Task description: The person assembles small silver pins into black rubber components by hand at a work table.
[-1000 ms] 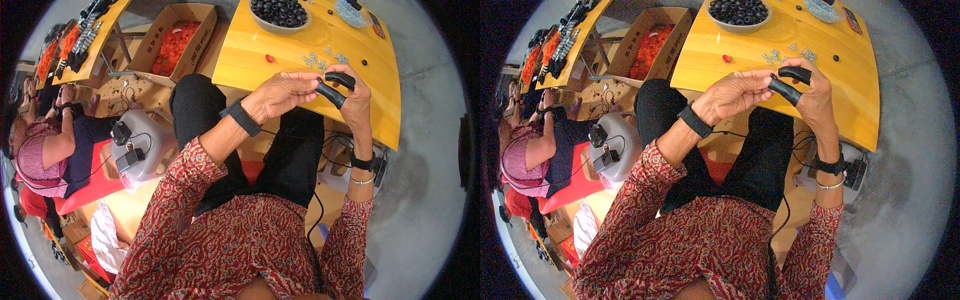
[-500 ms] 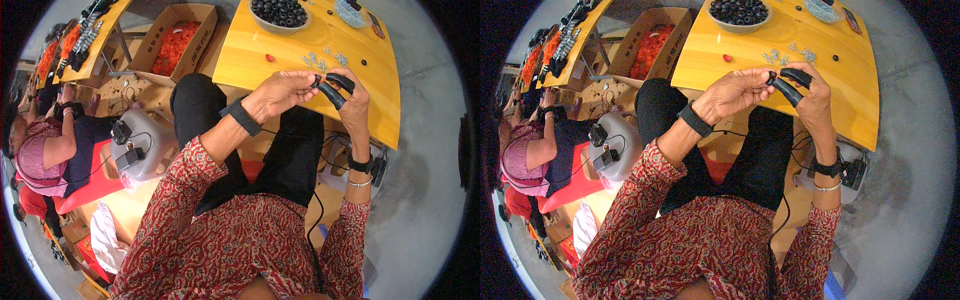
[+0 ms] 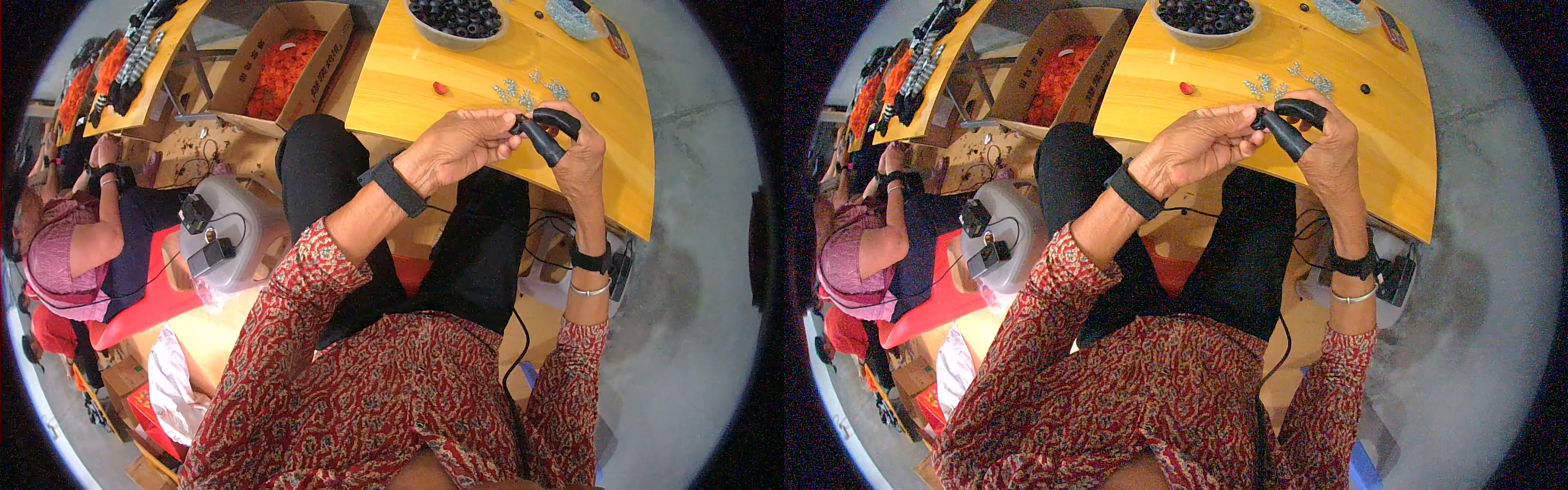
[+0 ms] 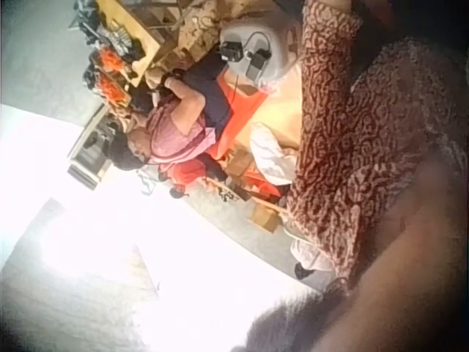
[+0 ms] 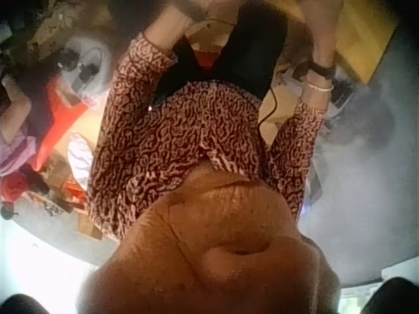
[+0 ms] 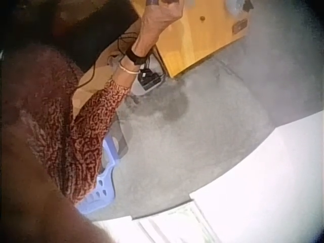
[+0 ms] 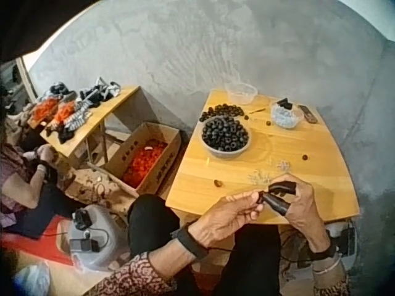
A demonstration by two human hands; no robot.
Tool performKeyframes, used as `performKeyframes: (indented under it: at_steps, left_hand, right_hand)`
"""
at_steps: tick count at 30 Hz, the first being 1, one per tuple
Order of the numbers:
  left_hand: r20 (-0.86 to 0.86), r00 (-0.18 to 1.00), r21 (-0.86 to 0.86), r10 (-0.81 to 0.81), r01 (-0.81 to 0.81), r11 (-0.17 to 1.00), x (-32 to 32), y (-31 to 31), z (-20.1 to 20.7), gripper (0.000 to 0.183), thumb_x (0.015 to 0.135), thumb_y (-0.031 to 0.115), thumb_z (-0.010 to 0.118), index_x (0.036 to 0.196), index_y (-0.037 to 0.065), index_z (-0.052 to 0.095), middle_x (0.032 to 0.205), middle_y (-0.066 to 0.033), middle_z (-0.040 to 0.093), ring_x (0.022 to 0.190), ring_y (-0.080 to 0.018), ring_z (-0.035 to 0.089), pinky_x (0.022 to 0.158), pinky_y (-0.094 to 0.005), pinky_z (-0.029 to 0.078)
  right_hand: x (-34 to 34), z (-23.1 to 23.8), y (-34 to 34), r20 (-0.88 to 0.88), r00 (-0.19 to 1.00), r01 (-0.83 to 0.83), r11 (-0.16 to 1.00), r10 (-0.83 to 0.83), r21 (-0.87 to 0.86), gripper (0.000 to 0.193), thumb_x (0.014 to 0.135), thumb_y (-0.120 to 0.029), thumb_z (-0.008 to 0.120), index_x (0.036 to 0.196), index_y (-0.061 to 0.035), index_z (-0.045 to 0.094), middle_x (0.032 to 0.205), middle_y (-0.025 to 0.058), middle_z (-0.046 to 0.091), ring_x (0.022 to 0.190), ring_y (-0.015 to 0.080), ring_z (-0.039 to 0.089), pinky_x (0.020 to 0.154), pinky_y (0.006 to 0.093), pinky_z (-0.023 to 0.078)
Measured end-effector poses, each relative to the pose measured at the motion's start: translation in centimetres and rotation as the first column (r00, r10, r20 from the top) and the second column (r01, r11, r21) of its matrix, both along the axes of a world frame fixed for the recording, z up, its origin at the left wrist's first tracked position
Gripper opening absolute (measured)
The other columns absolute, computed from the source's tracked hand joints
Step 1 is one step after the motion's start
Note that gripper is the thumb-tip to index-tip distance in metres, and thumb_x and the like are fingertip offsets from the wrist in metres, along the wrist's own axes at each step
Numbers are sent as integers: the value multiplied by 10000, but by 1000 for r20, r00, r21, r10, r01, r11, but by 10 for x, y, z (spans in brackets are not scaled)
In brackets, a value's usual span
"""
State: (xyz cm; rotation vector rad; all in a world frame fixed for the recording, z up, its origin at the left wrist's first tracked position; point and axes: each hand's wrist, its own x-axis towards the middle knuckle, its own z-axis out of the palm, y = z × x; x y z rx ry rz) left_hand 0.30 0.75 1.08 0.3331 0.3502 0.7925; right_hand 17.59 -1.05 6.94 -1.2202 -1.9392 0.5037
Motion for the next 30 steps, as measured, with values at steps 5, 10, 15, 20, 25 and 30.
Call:
performKeyframes:
  at_steps: [5,10,15,20,25,30]
  left_hand:
    - [29,1000,22,-1,1,1000,0,0,2,215,894,91,559,1056,-47,591,880,-102,619,775,-154,588,656,-221,500]
    - [41,999,44,16,-17,999,-3,4,4,265,904,69,530,1142,-47,538,978,-127,617,834,-159,597,714,-224,509]
    - [40,998,14,41,-42,999,-4,4,4,241,907,53,517,1129,-40,538,1016,-145,627,846,-159,605,728,-224,510]
    - [6,1000,43,31,-31,999,-2,4,1,244,902,87,535,1117,-27,542,1090,-143,609,920,-171,608,775,-245,513]
    - [-11,999,55,48,-47,997,-3,3,-1,235,899,90,541,1109,-13,554,1088,-138,615,930,-171,610,784,-250,516]
    - [-14,999,85,39,-38,996,-2,3,-3,226,897,97,547,1104,8,565,1078,-129,624,929,-159,609,782,-250,516]
  right_hand:
    - [2,-11,3,-53,997,58,998,-57,10,191,725,-16,700,905,-26,637,800,22,631,684,99,569,622,217,446]
    - [6,-19,0,-272,959,78,997,-73,6,193,743,11,690,927,4,632,821,15,630,710,79,553,657,210,451]
    - [5,-21,-10,-281,954,121,992,-107,33,181,749,28,688,916,23,618,814,12,609,717,72,540,673,207,447]
    - [-1,-31,-18,-321,932,177,984,-168,1,174,741,20,699,893,10,615,799,-1,592,708,69,528,662,197,438]
    - [-10,-29,-21,-271,947,184,983,-174,11,164,744,4,700,890,2,625,788,-5,598,692,64,523,643,192,430]
    - [-10,-33,-20,-292,937,203,979,-190,13,150,743,12,692,879,-11,634,790,-3,609,692,65,529,638,198,434]
